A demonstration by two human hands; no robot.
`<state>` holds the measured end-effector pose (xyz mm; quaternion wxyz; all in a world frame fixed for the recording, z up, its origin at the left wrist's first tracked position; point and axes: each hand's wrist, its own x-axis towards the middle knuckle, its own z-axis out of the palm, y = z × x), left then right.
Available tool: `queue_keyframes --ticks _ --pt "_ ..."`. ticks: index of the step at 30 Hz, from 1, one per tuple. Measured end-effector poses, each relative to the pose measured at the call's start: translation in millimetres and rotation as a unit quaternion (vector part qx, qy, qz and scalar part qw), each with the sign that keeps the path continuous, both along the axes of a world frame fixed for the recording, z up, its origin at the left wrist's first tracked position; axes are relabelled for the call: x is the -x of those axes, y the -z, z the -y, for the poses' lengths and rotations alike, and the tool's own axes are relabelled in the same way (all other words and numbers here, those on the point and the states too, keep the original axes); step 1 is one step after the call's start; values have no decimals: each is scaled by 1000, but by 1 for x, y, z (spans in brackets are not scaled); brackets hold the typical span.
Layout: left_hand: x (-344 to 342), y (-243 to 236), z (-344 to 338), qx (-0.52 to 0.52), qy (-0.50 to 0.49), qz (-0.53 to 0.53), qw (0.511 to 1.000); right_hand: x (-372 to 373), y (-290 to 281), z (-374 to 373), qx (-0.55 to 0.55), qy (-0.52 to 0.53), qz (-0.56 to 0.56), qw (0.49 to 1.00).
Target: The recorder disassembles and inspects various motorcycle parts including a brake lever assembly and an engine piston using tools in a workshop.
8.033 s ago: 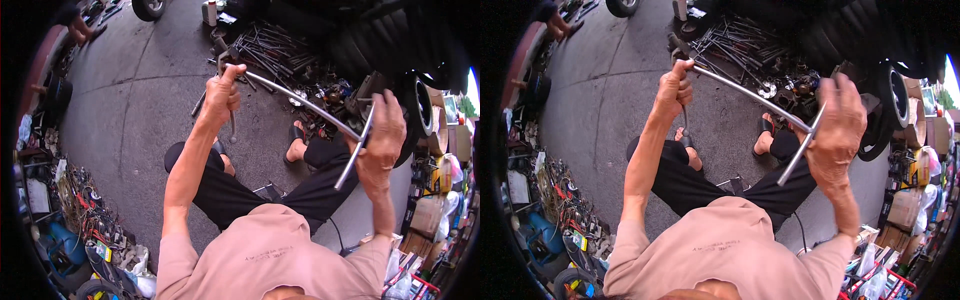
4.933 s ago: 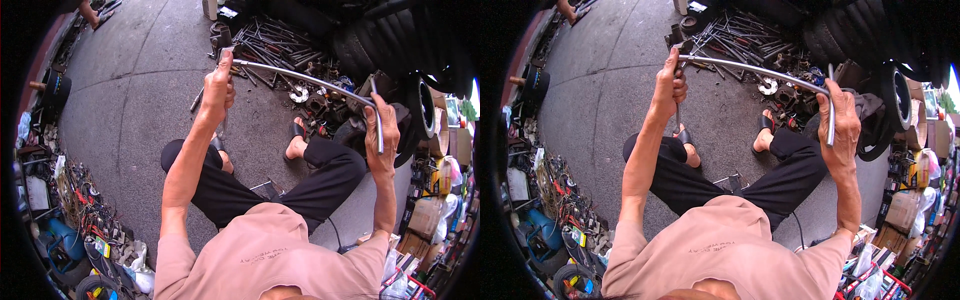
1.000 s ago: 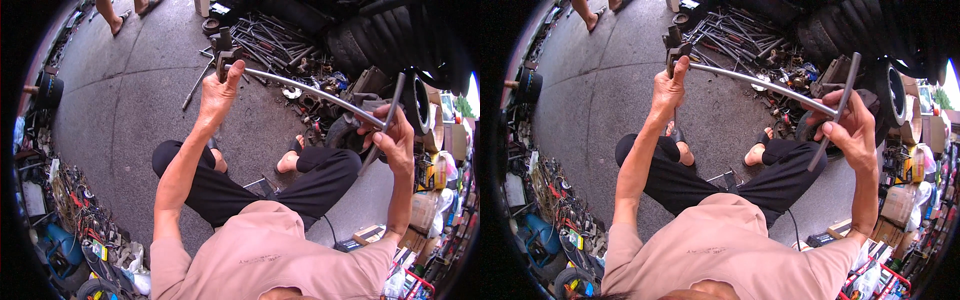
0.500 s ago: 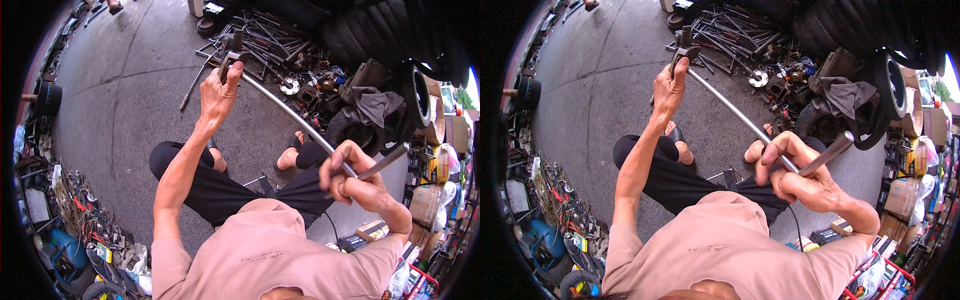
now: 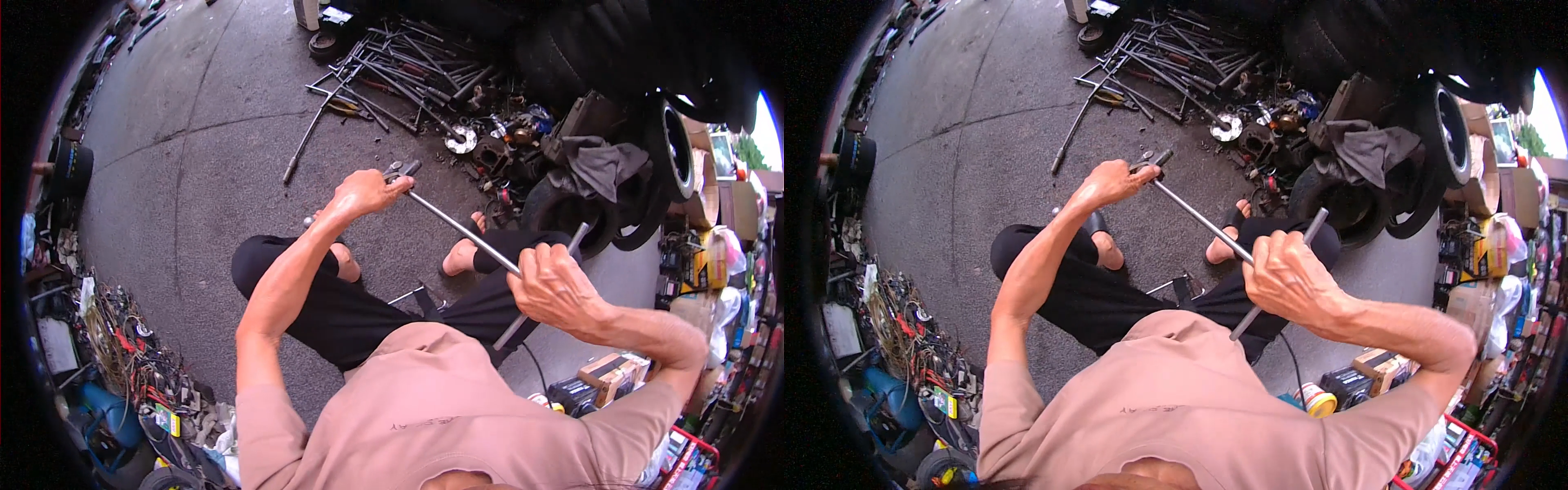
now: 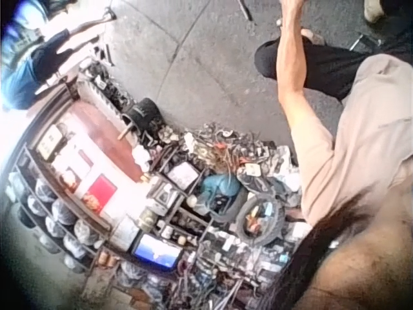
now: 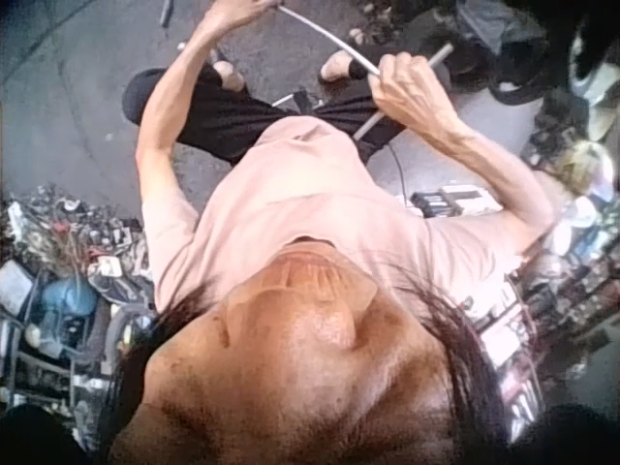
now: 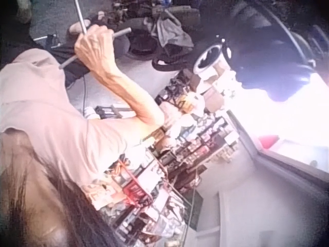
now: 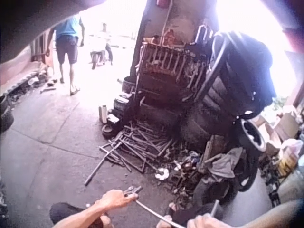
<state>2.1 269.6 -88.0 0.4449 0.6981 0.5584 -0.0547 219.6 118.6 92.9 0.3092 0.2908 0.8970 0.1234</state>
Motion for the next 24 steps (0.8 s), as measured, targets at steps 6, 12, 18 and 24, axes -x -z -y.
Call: queue_keyframes --ticks 6,12,18,24 --pt "7 -8 -5 130 -325 284 893 -11 -6 -33 -214 -6 -288 933" --pt "-3 -13 -6 235 -388 378 807 -20 -19 -51 -317 46 -465 825" --pt "-1 -22 -1 243 -400 418 778 -5 -43 -24 167 424 -736 501" --pt "-1 -27 -3 204 -357 408 815 2 -48 -23 245 430 -690 527"
